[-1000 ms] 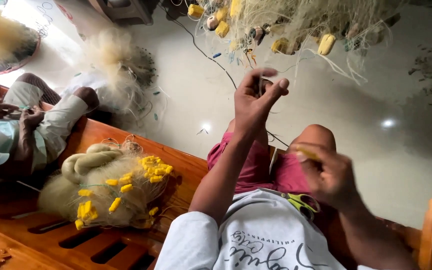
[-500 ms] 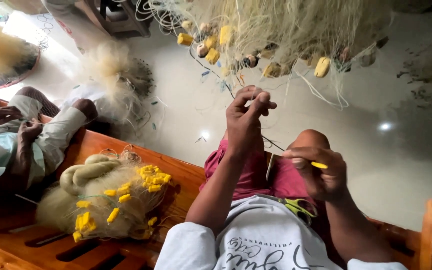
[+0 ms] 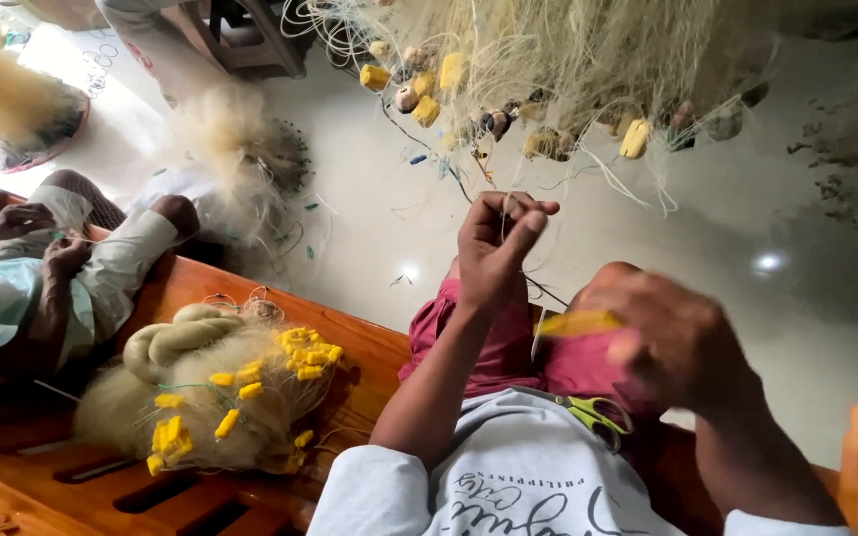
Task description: Repairing a fishing net by threading twine through the mesh using a netting needle and tying knots.
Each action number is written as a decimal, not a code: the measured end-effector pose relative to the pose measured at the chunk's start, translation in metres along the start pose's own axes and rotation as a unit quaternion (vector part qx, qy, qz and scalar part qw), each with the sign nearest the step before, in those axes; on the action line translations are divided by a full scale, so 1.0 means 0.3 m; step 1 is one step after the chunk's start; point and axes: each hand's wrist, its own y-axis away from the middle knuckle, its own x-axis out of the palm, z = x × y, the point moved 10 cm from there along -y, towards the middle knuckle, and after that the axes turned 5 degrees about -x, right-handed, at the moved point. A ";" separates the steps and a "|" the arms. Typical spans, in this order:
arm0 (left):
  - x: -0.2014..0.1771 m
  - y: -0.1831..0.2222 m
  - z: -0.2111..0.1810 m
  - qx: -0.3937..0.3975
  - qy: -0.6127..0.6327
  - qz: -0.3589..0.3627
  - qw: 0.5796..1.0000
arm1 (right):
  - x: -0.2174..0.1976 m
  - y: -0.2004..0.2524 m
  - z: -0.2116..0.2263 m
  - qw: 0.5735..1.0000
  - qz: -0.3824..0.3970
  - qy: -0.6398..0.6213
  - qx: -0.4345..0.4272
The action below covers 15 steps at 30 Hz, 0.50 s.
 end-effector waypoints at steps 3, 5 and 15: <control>-0.002 -0.006 -0.029 -0.023 0.026 -0.065 0.997 | -0.039 -0.006 -0.106 0.995 -0.037 0.090 -0.001; -0.021 -0.017 -0.025 -0.033 0.049 -0.108 0.992 | -0.065 -0.018 -0.169 0.989 -0.067 0.131 -0.004; 0.002 -0.075 0.056 -0.118 0.145 -0.083 0.979 | -0.080 -0.137 -0.235 0.984 -0.124 0.125 -0.006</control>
